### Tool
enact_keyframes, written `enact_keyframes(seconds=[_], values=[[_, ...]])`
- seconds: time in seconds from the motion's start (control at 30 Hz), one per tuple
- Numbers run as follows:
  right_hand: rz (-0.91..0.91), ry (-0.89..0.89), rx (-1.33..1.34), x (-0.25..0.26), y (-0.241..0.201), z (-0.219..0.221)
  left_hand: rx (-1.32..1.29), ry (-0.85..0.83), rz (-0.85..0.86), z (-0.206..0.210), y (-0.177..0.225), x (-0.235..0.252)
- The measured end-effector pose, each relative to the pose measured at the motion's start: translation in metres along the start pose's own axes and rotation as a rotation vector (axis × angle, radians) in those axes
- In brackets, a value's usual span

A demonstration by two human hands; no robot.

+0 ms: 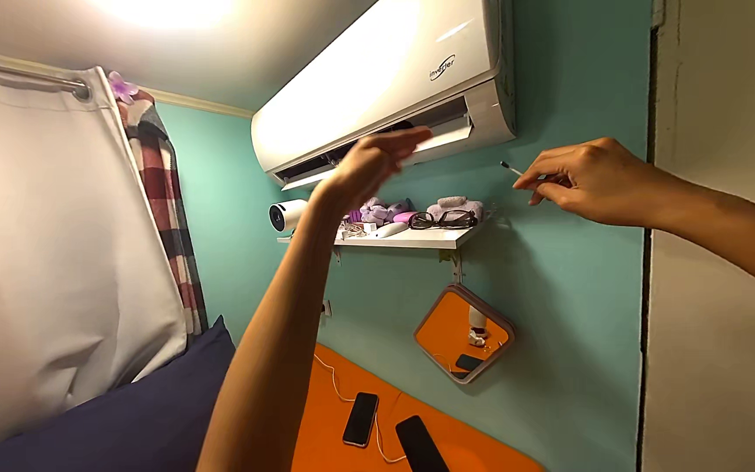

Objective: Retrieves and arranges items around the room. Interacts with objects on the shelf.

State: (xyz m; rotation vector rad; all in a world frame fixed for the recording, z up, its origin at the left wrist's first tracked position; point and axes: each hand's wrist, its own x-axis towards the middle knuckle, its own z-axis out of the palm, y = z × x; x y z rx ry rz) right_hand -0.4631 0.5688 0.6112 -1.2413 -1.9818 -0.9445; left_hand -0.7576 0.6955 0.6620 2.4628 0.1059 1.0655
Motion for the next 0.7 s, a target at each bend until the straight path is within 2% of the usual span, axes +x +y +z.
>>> enact_keyframes(seconds=[0.07, 0.1, 0.27, 0.43, 0.57, 0.6, 0.63, 0.7], values=[[-0.008, 0.034, -0.023, 0.004, -0.004, -0.005, -0.012, 0.210, -0.095, -0.011, 0.005, 0.005], [-0.004, 0.046, -0.031, 0.006, -0.006, -0.007, 0.037, 0.244, -0.142, -0.013, 0.005, 0.005], [-0.011, 0.026, -0.045, 0.013, -0.013, -0.004, 0.261, 0.116, -0.243, -0.006, -0.002, -0.018], [-0.081, 0.032, -0.063, 0.013, -0.013, 0.005, 0.428, 0.095, -0.318, -0.020, -0.020, -0.024], [-0.137, 0.052, -0.089, 0.004, -0.003, 0.009, 0.495, 0.119, -0.304, -0.029, -0.030, -0.025], [-0.067, 0.007, -0.102, 0.003, -0.026, -0.001, 0.500, 0.131, -0.286, -0.034, -0.032, -0.027], [0.110, -0.109, -0.114, 0.005, -0.079, -0.023, 0.505, 0.146, -0.260, -0.040, -0.034, -0.028], [0.675, -0.445, -0.116, 0.034, -0.231, -0.087, 0.541, 0.204, -0.230, -0.054, -0.035, -0.031]])
